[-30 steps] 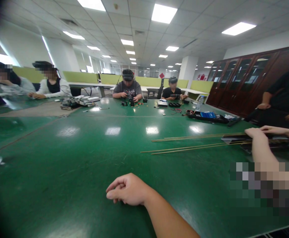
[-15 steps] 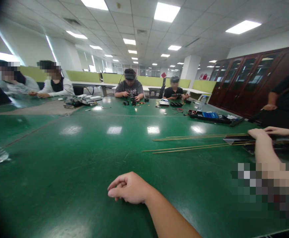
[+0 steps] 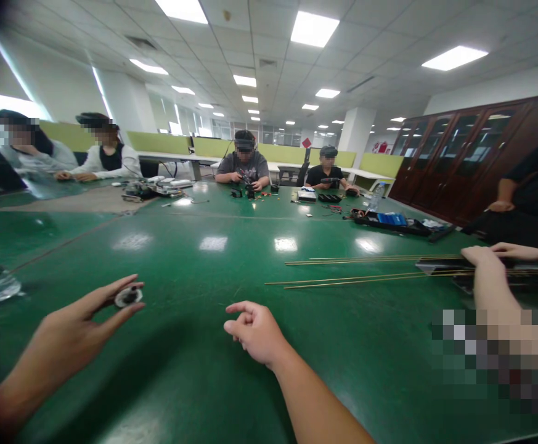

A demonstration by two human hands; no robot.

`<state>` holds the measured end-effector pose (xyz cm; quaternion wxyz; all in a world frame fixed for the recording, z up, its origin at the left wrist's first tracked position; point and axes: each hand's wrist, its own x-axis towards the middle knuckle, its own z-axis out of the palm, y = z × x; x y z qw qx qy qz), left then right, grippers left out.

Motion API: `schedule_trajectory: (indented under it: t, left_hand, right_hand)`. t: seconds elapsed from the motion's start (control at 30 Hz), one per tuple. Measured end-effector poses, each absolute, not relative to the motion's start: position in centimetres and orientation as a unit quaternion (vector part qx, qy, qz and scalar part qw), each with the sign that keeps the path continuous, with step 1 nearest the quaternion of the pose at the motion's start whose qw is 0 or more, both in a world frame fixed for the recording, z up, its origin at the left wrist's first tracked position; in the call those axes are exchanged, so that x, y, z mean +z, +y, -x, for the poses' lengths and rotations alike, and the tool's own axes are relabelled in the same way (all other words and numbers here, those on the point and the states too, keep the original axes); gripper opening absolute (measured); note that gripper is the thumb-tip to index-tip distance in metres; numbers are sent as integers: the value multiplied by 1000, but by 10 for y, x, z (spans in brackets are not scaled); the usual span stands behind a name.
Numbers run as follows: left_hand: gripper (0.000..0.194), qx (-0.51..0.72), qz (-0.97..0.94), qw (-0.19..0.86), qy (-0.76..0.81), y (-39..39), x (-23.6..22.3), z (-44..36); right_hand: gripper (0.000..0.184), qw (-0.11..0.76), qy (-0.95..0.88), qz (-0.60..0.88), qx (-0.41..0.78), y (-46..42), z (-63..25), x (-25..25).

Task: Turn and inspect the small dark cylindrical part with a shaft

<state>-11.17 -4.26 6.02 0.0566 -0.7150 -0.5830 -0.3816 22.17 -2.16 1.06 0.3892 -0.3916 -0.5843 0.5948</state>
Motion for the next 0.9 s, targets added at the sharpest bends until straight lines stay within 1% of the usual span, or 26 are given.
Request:
schedule_trajectory:
  t: [0.07,0.17,0.23,0.3,0.37,0.43,0.5,0.57,0.6,0.7,0.83,0.9]
  left_hand:
    - [59,-367,745,15,-557,-29,56,84]
    - [45,-345,820,-35,-456,-21,50,42]
    - [41,-340,851,-57,-397,-22,42,25]
    - [45,-334,867,-63,-365,-26,31,18]
    - [51,-308,882,-68,-351,-30,20,18]
    - [55,-279,892,-86,-346,-32,11,22]
    - [55,-272,894,-112,-339,-33,5,24]
    - [55,-289,886,-130,-338,-33,2,23]
    - [55,-301,882,-135,-337,-33,1,22]
    - [53,-324,874,-141,-333,-34,-1,19]
    - [51,-311,880,-141,-331,-35,-1,20]
    - [50,-315,877,-146,-333,-36,0,21]
  right_hand:
    - [37,414,-574,398,584,-19,-224,11]
    - [47,431,-564,399,580,-16,-226,10]
    - [57,432,-563,399,581,-15,-226,8]
    - [65,424,-565,402,583,-14,-225,5]
    - [67,415,-566,406,585,-12,-223,1]
    - [60,417,-563,410,584,-11,-222,-1]
    - [43,423,-560,414,580,-10,-221,0]
    - [25,418,-565,419,575,-11,-220,3]
    - [24,410,-574,418,572,-12,-220,5]
    - [35,392,-615,401,555,-17,-219,11]
    - [28,373,-661,403,512,-26,-217,14]
    - [28,362,-675,415,492,-27,-216,14]
